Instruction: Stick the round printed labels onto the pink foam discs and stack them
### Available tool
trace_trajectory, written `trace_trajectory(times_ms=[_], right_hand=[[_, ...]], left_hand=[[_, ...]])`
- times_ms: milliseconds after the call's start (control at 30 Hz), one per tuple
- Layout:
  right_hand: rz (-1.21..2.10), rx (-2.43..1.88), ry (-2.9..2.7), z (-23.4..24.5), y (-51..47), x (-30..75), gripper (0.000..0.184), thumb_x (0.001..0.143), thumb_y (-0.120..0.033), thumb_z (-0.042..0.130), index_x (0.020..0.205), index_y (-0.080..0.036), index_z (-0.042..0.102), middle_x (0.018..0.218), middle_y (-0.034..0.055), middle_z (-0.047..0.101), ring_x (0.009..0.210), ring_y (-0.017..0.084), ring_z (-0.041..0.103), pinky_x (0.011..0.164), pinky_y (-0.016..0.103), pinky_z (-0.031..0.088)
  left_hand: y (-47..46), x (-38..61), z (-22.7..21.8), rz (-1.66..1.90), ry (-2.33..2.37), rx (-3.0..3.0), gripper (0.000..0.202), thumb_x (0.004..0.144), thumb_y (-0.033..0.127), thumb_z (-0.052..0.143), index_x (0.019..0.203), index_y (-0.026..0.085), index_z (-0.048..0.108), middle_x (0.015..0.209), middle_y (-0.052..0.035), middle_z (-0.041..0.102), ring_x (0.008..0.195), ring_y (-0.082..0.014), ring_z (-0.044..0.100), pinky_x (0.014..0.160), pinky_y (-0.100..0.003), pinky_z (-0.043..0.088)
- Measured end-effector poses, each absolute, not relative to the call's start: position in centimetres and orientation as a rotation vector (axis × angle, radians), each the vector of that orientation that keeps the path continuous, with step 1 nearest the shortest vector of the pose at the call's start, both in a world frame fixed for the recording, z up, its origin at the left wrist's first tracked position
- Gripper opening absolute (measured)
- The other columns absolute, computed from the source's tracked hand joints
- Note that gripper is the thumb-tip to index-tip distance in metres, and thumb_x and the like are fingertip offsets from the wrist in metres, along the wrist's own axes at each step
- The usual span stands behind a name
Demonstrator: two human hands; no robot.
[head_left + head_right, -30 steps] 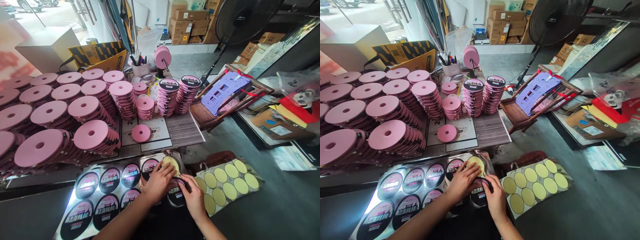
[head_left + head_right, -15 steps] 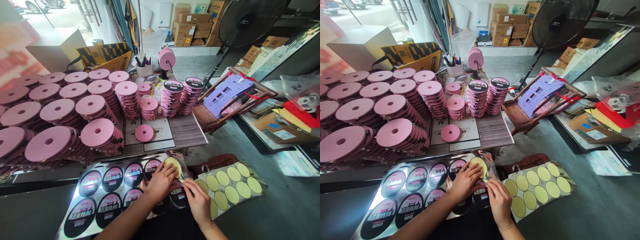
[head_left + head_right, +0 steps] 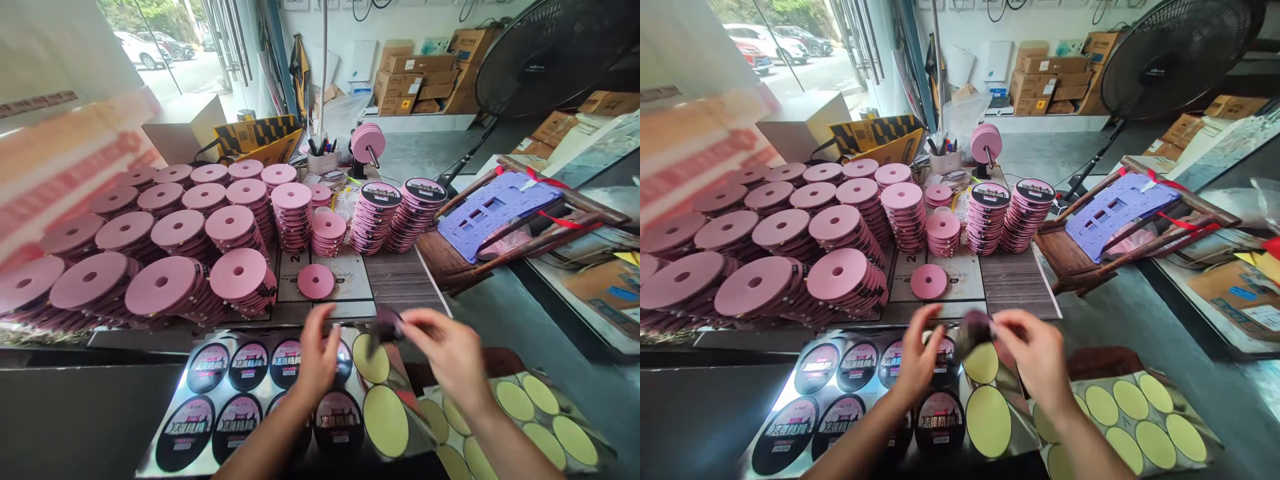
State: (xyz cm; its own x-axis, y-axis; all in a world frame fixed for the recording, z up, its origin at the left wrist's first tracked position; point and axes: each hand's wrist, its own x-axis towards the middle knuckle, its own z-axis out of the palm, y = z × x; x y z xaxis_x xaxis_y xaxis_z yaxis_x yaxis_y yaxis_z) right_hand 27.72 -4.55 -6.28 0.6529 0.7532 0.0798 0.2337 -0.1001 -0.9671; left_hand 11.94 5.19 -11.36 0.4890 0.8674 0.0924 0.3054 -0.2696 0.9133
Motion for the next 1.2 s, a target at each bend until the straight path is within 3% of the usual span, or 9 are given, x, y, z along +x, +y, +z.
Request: trace_trajectory(times_ms=[67,133,267,500,600,700,833,1000,1200], right_hand=[[0.932,-1.423,-0.484,-7.2,1.3,28.6,0.023,0.048,-0.029,0.078,0.064,-0.018,0.064,0.061,-0.0011,0.064,0.057,0.013,0.057,0.056,0.025,0.047],[1.084,-1.347,-0.423,-8.6,6.1,28.7,0.032,0.04,-0.032,0.08,0.061,-0.016,0.062,0.057,-0.0021,0.062,0.05,0.011,0.055,0.05,0.024,0.045],[1.245,-1.267,-0.403,-10.9,10.1,27.7,0.035,0.034,-0.028,0.082,0.059,-0.014,0.063,0.053,-0.0018,0.062,0.045,0.009,0.054,0.047,0.022,0.044],[1.368,-1.13,-0.295,-11.8,9.2,27.5,0.033,0.036,-0.027,0.085,0.061,-0.018,0.065,0.058,-0.0033,0.066,0.05,0.008,0.057,0.052,0.02,0.046],[1.427,-1.088,-0.277,-11.3,8.5,27.5,0.035,0.036,-0.028,0.086,0.063,-0.019,0.066,0.059,-0.0039,0.066,0.052,0.009,0.058,0.054,0.021,0.048],[1.456,-1.072,-0.264,-10.0,7.0,27.7,0.033,0.039,-0.027,0.086,0.065,-0.019,0.067,0.06,-0.0044,0.066,0.05,0.008,0.056,0.051,0.02,0.047],[1.446,-1.101,-0.356,-7.4,4.2,27.7,0.027,0.047,-0.023,0.083,0.068,-0.016,0.067,0.064,-0.003,0.066,0.049,0.006,0.054,0.049,0.017,0.045],[1.413,-1.201,-0.489,-5.1,1.8,27.1,0.024,0.051,-0.026,0.081,0.067,-0.016,0.067,0.061,-0.002,0.065,0.05,0.007,0.055,0.052,0.018,0.045],[1.282,-1.283,-0.53,-4.9,0.1,25.8,0.023,0.051,-0.027,0.081,0.066,-0.016,0.067,0.063,-0.0013,0.065,0.054,0.007,0.054,0.055,0.017,0.044]], left_hand=[[7.5,12.2,-10.7,0.89,1.289,1.827,0.042,0.079,0.019,0.046,0.12,0.017,0.044,0.125,-0.0118,0.047,0.12,-0.0238,0.04,0.103,-0.041,0.027],[9.7,12.5,-10.3,0.856,1.437,1.825,0.048,0.073,0.017,0.052,0.12,0.014,0.043,0.13,-0.015,0.041,0.126,-0.0293,0.03,0.105,-0.046,0.019],[11.9,12.9,-10.8,0.828,1.461,1.736,0.042,0.065,0.01,0.054,0.107,0.015,0.052,0.122,-0.0153,0.047,0.124,-0.0343,0.031,0.102,-0.052,0.019],[10.7,13.9,-10.7,0.877,1.17,1.498,0.056,0.067,0.004,0.046,0.122,0.017,0.041,0.119,-0.012,0.055,0.111,-0.0229,0.049,0.097,-0.037,0.034],[10.5,13.9,-10.1,0.906,1.045,1.377,0.053,0.07,0.007,0.045,0.122,0.019,0.041,0.119,-0.0089,0.055,0.112,-0.0195,0.049,0.097,-0.032,0.035],[9.9,12.8,-9.2,0.851,0.986,1.199,0.052,0.071,0.011,0.046,0.122,0.021,0.041,0.122,-0.0079,0.053,0.107,-0.0221,0.053,0.089,-0.036,0.043],[8.2,10.5,-6.8,0.594,0.759,0.703,0.062,0.067,0.01,0.052,0.125,0.025,0.038,0.122,-0.0087,0.051,0.079,-0.02,0.063,0.062,-0.034,0.054],[6.2,8.6,-4.9,0.52,0.705,0.589,0.061,0.065,0.004,0.054,0.122,0.023,0.044,0.113,-0.008,0.056,0.077,-0.0188,0.062,0.063,-0.035,0.054],[4.7,8.1,-4.8,0.563,0.705,0.52,0.07,0.058,0.0,0.049,0.124,0.024,0.043,0.119,-0.0082,0.054,0.082,-0.0213,0.062,0.07,-0.04,0.053]])
